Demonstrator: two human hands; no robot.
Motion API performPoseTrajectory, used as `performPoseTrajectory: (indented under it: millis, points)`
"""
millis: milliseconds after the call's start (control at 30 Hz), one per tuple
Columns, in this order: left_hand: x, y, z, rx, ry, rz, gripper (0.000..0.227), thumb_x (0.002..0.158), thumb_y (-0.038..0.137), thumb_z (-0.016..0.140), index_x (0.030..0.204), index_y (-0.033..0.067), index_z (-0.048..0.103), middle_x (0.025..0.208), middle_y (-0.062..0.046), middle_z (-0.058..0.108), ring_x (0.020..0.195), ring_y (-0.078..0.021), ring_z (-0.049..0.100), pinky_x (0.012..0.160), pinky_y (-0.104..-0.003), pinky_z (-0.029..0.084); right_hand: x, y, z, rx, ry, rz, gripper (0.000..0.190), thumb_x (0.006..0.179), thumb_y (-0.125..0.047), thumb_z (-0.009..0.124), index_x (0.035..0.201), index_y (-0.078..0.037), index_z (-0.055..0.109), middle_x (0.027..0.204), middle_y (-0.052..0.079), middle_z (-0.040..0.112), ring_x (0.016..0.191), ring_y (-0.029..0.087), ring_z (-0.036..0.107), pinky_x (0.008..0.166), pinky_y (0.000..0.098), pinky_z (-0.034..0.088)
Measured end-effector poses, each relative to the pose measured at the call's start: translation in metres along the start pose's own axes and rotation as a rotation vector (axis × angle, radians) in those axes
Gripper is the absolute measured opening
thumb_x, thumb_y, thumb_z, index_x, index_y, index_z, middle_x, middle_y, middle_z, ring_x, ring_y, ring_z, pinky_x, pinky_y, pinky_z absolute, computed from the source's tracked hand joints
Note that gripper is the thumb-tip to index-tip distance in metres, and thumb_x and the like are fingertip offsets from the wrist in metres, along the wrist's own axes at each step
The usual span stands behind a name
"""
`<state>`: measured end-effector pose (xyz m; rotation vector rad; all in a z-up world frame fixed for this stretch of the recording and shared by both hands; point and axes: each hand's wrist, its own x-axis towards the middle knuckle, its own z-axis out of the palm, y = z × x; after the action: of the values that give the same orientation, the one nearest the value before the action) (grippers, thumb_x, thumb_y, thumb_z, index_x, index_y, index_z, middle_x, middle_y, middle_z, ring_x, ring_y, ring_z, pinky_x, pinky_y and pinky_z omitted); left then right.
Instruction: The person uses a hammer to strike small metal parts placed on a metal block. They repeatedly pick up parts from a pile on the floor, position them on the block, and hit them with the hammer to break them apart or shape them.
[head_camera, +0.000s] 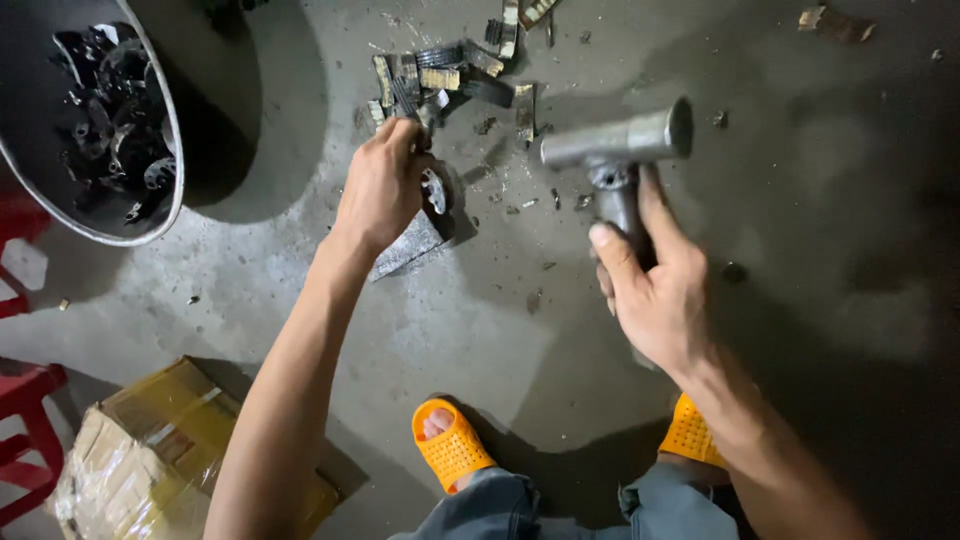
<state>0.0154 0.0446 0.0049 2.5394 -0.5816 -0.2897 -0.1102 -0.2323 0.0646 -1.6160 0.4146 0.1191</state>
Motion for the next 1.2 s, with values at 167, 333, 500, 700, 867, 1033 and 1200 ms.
performPoseTrajectory:
  millis: [167, 333, 500, 700, 867, 1033, 1200]
  points:
    - [-0.005, -0.046, 0.055, 0.356, -0.372, -0.143, 0.02, 0.09, 0.011, 0.058, 0.11, 0.0083, 0.059, 0.082, -0.015, 0.069, 0.074, -0.0461, 0.073, 0.068, -0.058, 0.058, -0.013, 0.012, 0.001, -0.027, -0.074, 0.067, 0.051, 0.1, -0.007, 0.06, 0.15, -0.002, 0.049, 0.067, 0.018, 0.064, 0.043, 0.02, 0.059, 0.03, 0.0308, 0.052]
    - [0.006, -0.035, 0.045, 0.419, -0.439, -0.16, 0.03, 0.088, 0.014, 0.057, 0.117, 0.0051, 0.06, 0.077, -0.023, 0.071, 0.072, -0.0503, 0.073, 0.065, -0.061, 0.057, -0.014, 0.016, -0.001, -0.018, -0.072, 0.069, 0.05, 0.098, -0.008, 0.062, 0.147, -0.002, 0.051, 0.066, 0.018, 0.066, 0.04, 0.021, 0.058, 0.028, 0.0309, 0.052]
    - [0.004, -0.019, 0.045, 0.368, -0.41, -0.115, 0.025, 0.085, 0.014, 0.06, 0.108, 0.0042, 0.064, 0.076, -0.023, 0.071, 0.072, -0.0498, 0.073, 0.067, -0.06, 0.058, -0.009, 0.011, -0.003, 0.004, -0.07, 0.048, 0.05, 0.101, -0.005, 0.058, 0.15, 0.001, 0.047, 0.068, 0.017, 0.063, 0.044, 0.018, 0.056, 0.03, 0.0289, 0.051]
    - [0.009, 0.036, 0.004, -0.254, -0.062, -0.021, 0.011, 0.091, -0.001, 0.071, 0.099, 0.0054, 0.068, 0.083, -0.017, 0.075, 0.085, -0.0429, 0.074, 0.069, -0.046, 0.058, -0.008, 0.012, -0.008, 0.021, -0.064, 0.035, 0.047, 0.101, -0.005, 0.058, 0.147, 0.0, 0.049, 0.065, 0.016, 0.063, 0.041, 0.018, 0.057, 0.028, 0.0282, 0.05]
    - [0.012, 0.042, 0.012, -0.267, -0.108, 0.053, 0.013, 0.092, -0.004, 0.07, 0.093, 0.0075, 0.063, 0.08, -0.016, 0.073, 0.077, -0.0393, 0.074, 0.069, -0.044, 0.058, -0.012, 0.017, -0.008, 0.051, -0.062, 0.058, 0.047, 0.101, -0.007, 0.059, 0.147, 0.0, 0.049, 0.066, 0.016, 0.064, 0.041, 0.017, 0.057, 0.029, 0.0284, 0.05]
    - [0.012, 0.041, 0.013, -0.234, -0.19, 0.081, 0.012, 0.094, 0.0, 0.069, 0.092, 0.0077, 0.06, 0.082, -0.016, 0.07, 0.079, -0.0423, 0.071, 0.069, -0.046, 0.057, -0.011, 0.017, -0.011, 0.037, -0.075, 0.044, 0.051, 0.101, -0.005, 0.057, 0.15, 0.003, 0.044, 0.066, 0.017, 0.064, 0.041, 0.018, 0.057, 0.029, 0.0287, 0.051]
    - [0.01, 0.044, 0.006, -0.192, -0.223, 0.064, 0.011, 0.097, 0.003, 0.067, 0.093, 0.0077, 0.058, 0.081, -0.017, 0.065, 0.079, -0.0439, 0.069, 0.069, -0.047, 0.055, -0.011, 0.03, -0.011, 0.067, -0.075, 0.039, 0.053, 0.102, -0.008, 0.057, 0.152, 0.003, 0.042, 0.07, 0.017, 0.063, 0.046, 0.016, 0.057, 0.032, 0.0288, 0.052]
